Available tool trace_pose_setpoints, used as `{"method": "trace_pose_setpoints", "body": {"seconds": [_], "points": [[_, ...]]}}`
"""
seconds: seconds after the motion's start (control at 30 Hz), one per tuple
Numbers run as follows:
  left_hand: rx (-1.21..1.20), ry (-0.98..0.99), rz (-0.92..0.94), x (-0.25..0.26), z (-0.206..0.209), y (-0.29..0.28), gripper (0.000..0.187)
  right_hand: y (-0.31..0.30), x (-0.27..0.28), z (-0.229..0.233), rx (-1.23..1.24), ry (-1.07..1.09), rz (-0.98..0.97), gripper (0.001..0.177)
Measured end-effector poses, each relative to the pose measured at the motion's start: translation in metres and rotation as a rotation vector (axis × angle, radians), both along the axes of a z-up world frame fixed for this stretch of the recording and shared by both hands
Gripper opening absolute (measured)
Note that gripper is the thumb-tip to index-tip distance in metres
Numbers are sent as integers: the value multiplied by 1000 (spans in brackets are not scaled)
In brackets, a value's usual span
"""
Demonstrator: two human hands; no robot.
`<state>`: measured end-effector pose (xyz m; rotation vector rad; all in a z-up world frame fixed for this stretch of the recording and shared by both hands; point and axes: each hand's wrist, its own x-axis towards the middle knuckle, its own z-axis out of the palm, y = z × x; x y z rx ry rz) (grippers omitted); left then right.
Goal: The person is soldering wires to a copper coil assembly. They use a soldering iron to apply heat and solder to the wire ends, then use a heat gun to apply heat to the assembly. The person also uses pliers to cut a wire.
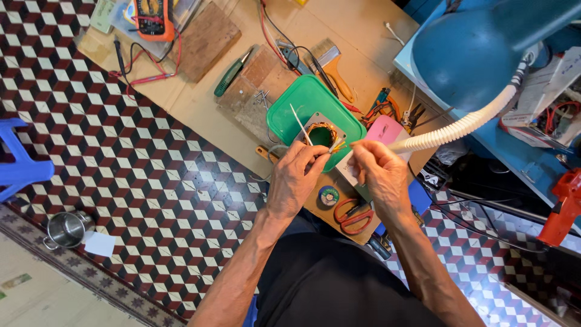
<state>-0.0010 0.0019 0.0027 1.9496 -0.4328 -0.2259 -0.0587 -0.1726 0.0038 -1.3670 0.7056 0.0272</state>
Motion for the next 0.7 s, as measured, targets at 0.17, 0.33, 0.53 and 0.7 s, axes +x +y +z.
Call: {"method": "trace_pose_setpoints", "body": {"seconds": [0.17, 0.33, 0.53, 0.7], "points": [[38, 55, -10, -3, 3, -3, 22, 5, -7, -17, 136, -68, -44, 19], [67, -14, -19, -13, 7, -2, 34, 5, -8, -24, 214, -32, -72, 21], [-19, 39, 198, -43, 10, 15, 27, 11, -19, -22, 223, 8, -32, 27], [-226, 407, 357, -62, -5, 25, 32, 15, -19, -25, 391, 76, 1, 32]]}}
